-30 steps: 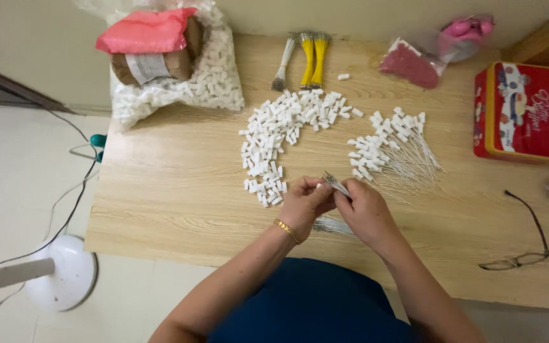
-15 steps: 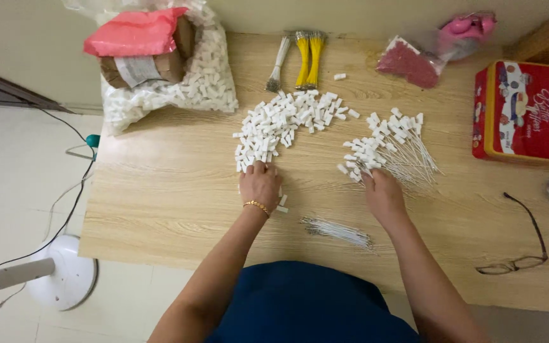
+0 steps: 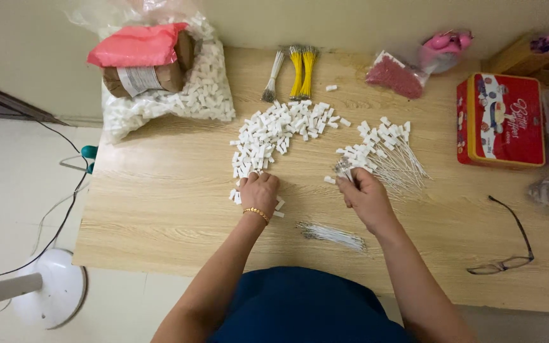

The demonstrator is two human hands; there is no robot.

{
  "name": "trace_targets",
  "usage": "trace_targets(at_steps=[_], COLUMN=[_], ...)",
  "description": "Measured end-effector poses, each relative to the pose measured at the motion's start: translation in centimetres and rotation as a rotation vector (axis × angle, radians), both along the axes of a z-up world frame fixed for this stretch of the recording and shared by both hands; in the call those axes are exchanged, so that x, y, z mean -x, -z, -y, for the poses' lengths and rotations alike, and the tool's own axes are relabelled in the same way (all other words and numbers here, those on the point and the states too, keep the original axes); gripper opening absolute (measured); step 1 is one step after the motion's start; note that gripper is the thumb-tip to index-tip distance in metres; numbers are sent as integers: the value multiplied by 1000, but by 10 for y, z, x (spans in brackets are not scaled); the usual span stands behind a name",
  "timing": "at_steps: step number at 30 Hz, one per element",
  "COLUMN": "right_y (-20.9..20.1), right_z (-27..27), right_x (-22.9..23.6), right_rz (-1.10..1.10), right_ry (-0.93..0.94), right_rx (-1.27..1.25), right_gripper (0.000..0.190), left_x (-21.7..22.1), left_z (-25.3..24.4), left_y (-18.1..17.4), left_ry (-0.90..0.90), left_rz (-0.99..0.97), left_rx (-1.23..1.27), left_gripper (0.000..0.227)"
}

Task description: Assembling small white plastic connectors onto metal pins or wires.

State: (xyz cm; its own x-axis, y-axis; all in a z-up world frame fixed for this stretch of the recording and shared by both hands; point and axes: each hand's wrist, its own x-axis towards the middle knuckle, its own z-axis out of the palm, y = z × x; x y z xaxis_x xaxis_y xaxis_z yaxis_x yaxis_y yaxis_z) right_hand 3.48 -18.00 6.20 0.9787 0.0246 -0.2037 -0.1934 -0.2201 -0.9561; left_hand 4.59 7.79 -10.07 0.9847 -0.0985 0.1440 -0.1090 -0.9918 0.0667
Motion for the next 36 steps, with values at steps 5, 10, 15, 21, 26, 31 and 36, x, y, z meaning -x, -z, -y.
trace_targets(at_steps=[5,10,15,21,26,31,36], right_y=[-16,-30,-59,-62,-63,-69,-79], right_z=[-12,-18,-24,-26,-23,-26,-26], right_x=[10,18,21,24,28,27,27], right_rz=[-25,-15,-2,31,169,300,379], right_ry=[69,104,83,46,36,20,-10], right_rx=[-187,-214,-121,37,137,359,522], right_gripper=[7,6,7,9,8,7,5], left_x=[-3,-9,6,13,9,9,9], left_z=[1,28,51,62,58,57,57], left_y=[-18,-55,-142,-172,-164,-151,-158], left_ry=[40,-43,-184,-248,-294,-341,-398], left_rz=[17,-27,-543,-603,-655,-690,-752], left_rx=[27,340,1700,1993,2144,2190,2240], left_gripper=[5,13,29,27,26,22,19])
